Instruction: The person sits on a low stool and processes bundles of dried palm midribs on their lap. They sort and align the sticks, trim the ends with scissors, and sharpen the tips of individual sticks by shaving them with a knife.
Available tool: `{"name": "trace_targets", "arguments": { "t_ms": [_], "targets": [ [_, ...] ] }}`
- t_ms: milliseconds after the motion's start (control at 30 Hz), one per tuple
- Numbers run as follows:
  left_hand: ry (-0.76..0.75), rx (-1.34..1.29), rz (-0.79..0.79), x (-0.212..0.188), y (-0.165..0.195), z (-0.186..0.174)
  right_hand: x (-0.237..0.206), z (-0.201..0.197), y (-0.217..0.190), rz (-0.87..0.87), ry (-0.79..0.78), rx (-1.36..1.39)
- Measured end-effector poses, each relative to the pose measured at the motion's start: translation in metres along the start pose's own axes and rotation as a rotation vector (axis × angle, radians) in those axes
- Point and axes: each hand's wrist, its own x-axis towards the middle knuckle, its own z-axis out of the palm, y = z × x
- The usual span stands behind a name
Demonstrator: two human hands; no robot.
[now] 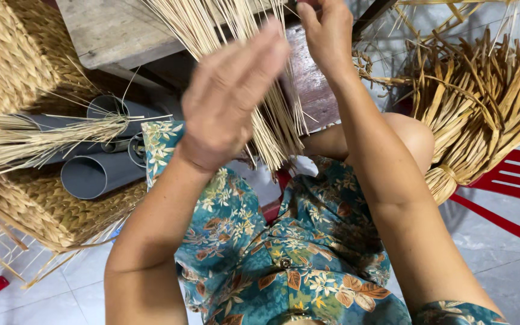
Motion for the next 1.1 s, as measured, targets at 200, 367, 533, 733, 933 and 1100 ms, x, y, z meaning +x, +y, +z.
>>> {"name": "trace_targets", "arguments": {
  "t_ms": [200,367,533,733,933,1100],
  "targets": [
    [0.189,-0.190,-0.187,-0.009,0.005,-0.020,-0.011,0.000,0.053,-0.212,0.112,-0.772],
    [0.401,-0.302,-0.333,-0.021,0.010,-0.028,-0.015,0.002,0.048,0.156,-0.114,-0.666],
    [0.589,-0.196,-0.333,-0.021,0.000,-0.031,-0.024,-0.010,-0.016,0.272,-0.396,-0.272],
    [0.636,-0.124,-0.289,-0.015,-0.002,-0.027,-0.026,-0.018,-0.051,0.185,-0.263,0.145],
    [0.569,-0.164,-0.249,-0.005,0.001,-0.027,-0.022,0.043,0.002,0.254,-0.343,-0.066],
    [0.521,-0.188,-0.251,-0.010,0.002,-0.031,0.002,0.020,0.051,-0.013,-0.053,-0.219]
  ]
}}
